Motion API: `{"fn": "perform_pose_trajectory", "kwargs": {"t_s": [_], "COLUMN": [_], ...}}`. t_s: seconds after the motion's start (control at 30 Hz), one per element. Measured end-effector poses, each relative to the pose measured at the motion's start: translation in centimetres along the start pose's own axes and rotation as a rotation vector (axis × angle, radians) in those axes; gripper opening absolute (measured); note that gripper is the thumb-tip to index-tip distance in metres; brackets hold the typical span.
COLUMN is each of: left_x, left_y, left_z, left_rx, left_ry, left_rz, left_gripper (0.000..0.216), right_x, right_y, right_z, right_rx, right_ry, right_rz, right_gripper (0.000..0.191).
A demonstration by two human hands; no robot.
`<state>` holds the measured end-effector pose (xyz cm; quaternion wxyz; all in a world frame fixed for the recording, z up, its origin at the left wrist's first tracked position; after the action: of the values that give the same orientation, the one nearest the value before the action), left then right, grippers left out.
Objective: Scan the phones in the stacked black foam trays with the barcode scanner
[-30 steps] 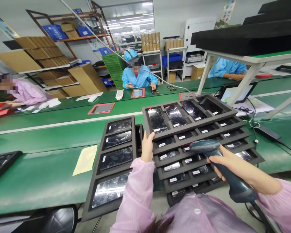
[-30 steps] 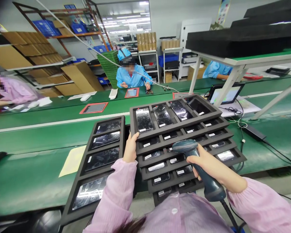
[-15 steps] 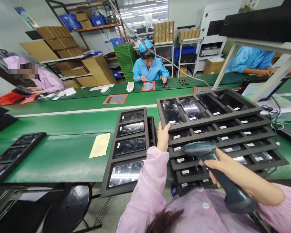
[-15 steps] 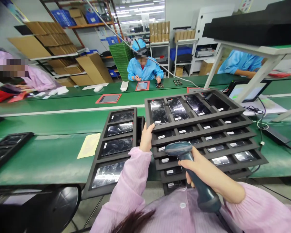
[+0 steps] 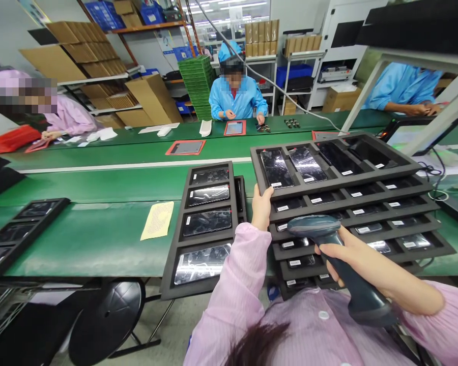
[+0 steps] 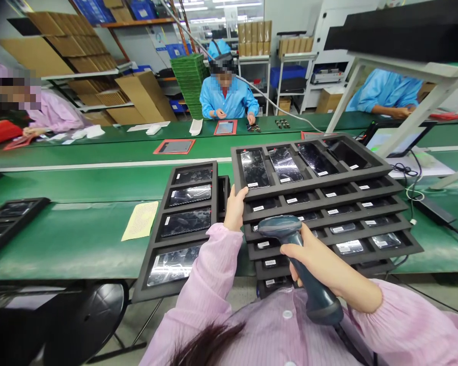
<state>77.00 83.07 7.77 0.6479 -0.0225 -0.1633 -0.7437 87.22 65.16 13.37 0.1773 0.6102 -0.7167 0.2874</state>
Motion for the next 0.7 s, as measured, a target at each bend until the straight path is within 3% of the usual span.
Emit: {"fn": "perform_pose_trajectory", "kwargs": {"t_s": [0.27,0.47,0.7], "left_x": [0.1,0.1,-0.4], "left_y": [0.1,0.1,0.0], "left_z": [0.1,0.0,-0.5], "left_rx": [0.018,0.028,0.028], "left_ry": [-0.003,-0.005,0.001], "left_rz": [-0.008,-0.006,0.0], "left_gripper": [0.033,0.036,0.042], "right_x": [-0.1,0.1,1.0], "right_y": [0.5,0.3,-6.0], "right_z": [3.2,3.3,4.1], "right_rx": [-0.021,-0.061,-0.067], "right_ry": [0.081,0.085,0.061], "right_rz": [-0.061,-0.025,0.188], "right_gripper": [0.047,0.045,0.052]}}
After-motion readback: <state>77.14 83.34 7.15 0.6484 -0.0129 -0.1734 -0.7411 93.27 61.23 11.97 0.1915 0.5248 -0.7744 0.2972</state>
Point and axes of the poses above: each hand's wrist, its own x-axis away from the middle knuckle, its own y-axis out of the palm, z = x × y, the point moved 5 cm from there along -x, towards the middle knuckle, and after that the axes turned 3 degrees about -y, right-handed, at the moved point
